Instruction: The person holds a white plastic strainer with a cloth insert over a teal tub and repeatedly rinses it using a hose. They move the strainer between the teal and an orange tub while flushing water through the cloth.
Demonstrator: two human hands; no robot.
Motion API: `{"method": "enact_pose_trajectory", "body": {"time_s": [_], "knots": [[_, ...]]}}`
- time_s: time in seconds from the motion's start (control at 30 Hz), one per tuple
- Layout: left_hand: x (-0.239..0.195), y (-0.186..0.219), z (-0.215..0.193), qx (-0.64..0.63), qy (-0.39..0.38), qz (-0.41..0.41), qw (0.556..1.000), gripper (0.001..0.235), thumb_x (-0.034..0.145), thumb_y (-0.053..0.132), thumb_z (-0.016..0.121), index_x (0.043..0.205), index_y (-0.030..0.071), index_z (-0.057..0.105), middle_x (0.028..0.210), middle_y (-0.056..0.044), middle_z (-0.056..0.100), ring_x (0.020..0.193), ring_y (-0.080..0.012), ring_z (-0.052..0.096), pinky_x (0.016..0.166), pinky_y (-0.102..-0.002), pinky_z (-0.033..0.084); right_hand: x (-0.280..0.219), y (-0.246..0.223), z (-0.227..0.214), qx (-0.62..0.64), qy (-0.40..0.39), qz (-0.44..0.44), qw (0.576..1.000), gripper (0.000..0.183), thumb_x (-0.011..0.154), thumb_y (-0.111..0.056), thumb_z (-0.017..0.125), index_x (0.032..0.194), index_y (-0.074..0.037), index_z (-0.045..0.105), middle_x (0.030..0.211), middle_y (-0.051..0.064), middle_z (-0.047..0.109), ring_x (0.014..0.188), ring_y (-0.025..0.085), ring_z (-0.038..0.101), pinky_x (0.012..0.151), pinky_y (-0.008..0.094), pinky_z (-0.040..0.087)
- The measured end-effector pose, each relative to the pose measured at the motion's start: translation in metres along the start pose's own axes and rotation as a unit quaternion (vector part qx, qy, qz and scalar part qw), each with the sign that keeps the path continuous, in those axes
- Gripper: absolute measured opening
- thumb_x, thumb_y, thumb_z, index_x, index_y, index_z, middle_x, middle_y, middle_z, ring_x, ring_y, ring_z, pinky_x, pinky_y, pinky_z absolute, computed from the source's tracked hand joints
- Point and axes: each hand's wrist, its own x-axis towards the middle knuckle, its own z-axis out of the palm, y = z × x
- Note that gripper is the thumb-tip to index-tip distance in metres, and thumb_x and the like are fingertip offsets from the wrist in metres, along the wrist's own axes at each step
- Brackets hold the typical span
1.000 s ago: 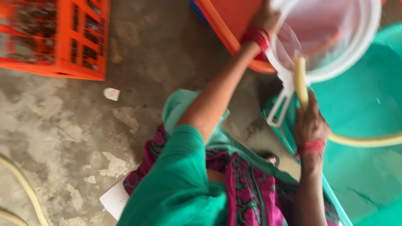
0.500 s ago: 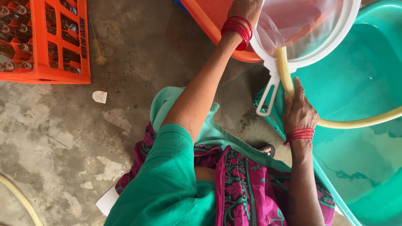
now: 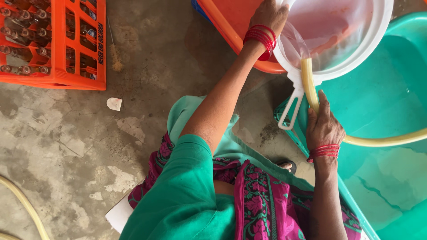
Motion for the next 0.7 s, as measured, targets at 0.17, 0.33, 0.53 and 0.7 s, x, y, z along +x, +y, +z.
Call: {"method": "enact_pose_trajectory", "body": {"time_s": [0.17, 0.33, 0.53, 0.7], "knots": [[0.005, -0.003, -0.012, 0.029, 0.032, 0.026, 0.999, 0.069, 0.085, 0.043, 0.065, 0.137, 0.002, 0.045, 0.125, -0.025, 0.067, 0.109, -0.0413, 0.069, 0.096, -0.048, 0.055, 0.004, -0.001, 0.000, -0.008, -0.015, 0.017, 1.000, 0.050, 0.108, -0.030, 0.057, 0.156, -0.021, 0.046, 0.098, 0.019, 0.074, 0.084, 0.041, 0.071, 0.072, 0.053, 0.054], [-0.014, 0.007, -0.026, -0.033, 0.008, 0.025, 0.999, 0.073, 0.081, 0.047, 0.067, 0.134, 0.002, 0.047, 0.106, -0.021, 0.075, 0.100, -0.0370, 0.074, 0.091, -0.045, 0.057, 0.001, 0.003, 0.004, -0.033, -0.028, 0.021, 0.999, 0.047, 0.109, -0.032, 0.053, 0.154, -0.021, 0.047, 0.095, 0.022, 0.074, 0.084, 0.045, 0.070, 0.072, 0.056, 0.053], [-0.035, -0.022, -0.098, -0.265, 0.268, 0.032, 0.926, 0.043, 0.095, 0.035, 0.067, 0.111, -0.004, 0.062, 0.097, -0.020, 0.076, 0.091, -0.0316, 0.075, 0.088, -0.045, 0.060, -0.011, 0.004, 0.010, -0.036, -0.063, 0.065, 0.995, 0.042, 0.111, -0.034, 0.049, 0.150, -0.022, 0.048, 0.090, 0.023, 0.073, 0.084, 0.046, 0.070, 0.074, 0.058, 0.053], [-0.082, -0.058, -0.090, -0.272, 0.298, -0.200, 0.893, 0.076, 0.091, 0.029, 0.063, 0.152, 0.003, 0.027, 0.146, -0.028, 0.043, 0.131, -0.0369, 0.047, 0.110, -0.051, 0.039, -0.003, 0.007, 0.015, -0.068, -0.062, 0.033, 0.995, 0.041, 0.111, -0.035, 0.047, 0.149, -0.019, 0.049, 0.097, 0.029, 0.071, 0.088, 0.053, 0.066, 0.075, 0.063, 0.050]]}}
